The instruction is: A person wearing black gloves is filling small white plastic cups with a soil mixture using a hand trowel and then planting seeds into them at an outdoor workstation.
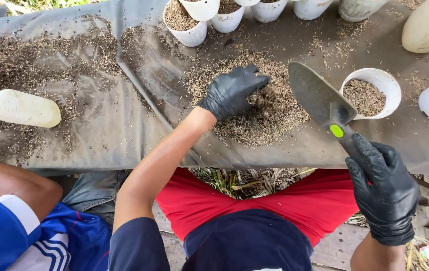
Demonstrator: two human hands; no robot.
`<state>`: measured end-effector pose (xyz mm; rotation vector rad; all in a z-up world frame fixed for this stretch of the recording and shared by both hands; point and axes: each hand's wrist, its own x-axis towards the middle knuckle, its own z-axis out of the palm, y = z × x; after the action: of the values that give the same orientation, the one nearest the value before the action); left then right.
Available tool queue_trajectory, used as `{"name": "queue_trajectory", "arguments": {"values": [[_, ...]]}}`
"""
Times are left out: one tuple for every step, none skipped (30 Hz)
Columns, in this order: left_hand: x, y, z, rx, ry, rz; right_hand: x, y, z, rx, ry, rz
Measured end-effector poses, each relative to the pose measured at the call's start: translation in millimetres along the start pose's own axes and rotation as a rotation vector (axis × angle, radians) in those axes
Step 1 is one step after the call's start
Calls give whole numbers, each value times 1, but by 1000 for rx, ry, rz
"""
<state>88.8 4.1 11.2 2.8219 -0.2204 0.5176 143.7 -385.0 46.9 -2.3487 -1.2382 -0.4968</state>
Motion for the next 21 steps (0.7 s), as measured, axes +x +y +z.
{"name": "queue_trajectory", "arguments": {"values": [[-4, -7, 9, 24, 61, -8, 1, -1, -2, 9, 9, -10], [-7, -13, 18, 48, 123, -17, 2, -3, -4, 18, 18, -20], [-4, -21, 20, 44, 119, -16, 1, -3, -5, 17, 14, -15], [-1, -29, 23, -30, -26, -103, 0, -3, -5, -35, 21, -8], [2, -37, 25, -103, -169, -189, 1, -2, -5, -87, 29, -5], [-1, -27, 11, -106, -170, -190, 0, -3, -5, -88, 26, -5], [-4, -18, -4, -26, 6, -76, 2, -3, -4, -83, 27, -15], [-7, -9, -19, 55, 181, 40, 3, -4, -4, -78, 27, -24], [-5, 2, -37, 58, 181, 39, 5, -6, -4, -76, 29, -26], [-2, 13, -53, 82, -18, -51, 7, -8, -4, -62, 13, -22], [1, 25, -69, 103, -221, -136, 8, -10, -4, -48, -5, -12], [-2, 27, -71, 104, -223, -135, 5, -5, 3, -46, -4, -10], [-4, 29, -72, 67, -316, -192, 2, 0, 10, -140, -24, -11], [-7, 31, -72, 30, -408, -250, -1, 5, 17, -234, -44, -12], [-15, 28, -66, 29, -412, -246, -1, 4, 21, -234, -45, -7], [-24, 24, -60, 8, -394, -280, -1, 3, 25, -238, -76, -4], [-33, 21, -54, -11, -373, -316, 0, 1, 30, -241, -105, -4], [-40, 19, -45, -10, -375, -314, 2, -1, 34, -240, -105, -2], [-47, 17, -37, -11, -324, -298, 5, -3, 38, -181, -145, 13], [-55, 14, -28, -11, -273, -281, 8, -6, 42, -122, -186, 28], [-56, 16, -23, -12, -272, -284, 10, -12, 43, -121, -187, 25]]}}
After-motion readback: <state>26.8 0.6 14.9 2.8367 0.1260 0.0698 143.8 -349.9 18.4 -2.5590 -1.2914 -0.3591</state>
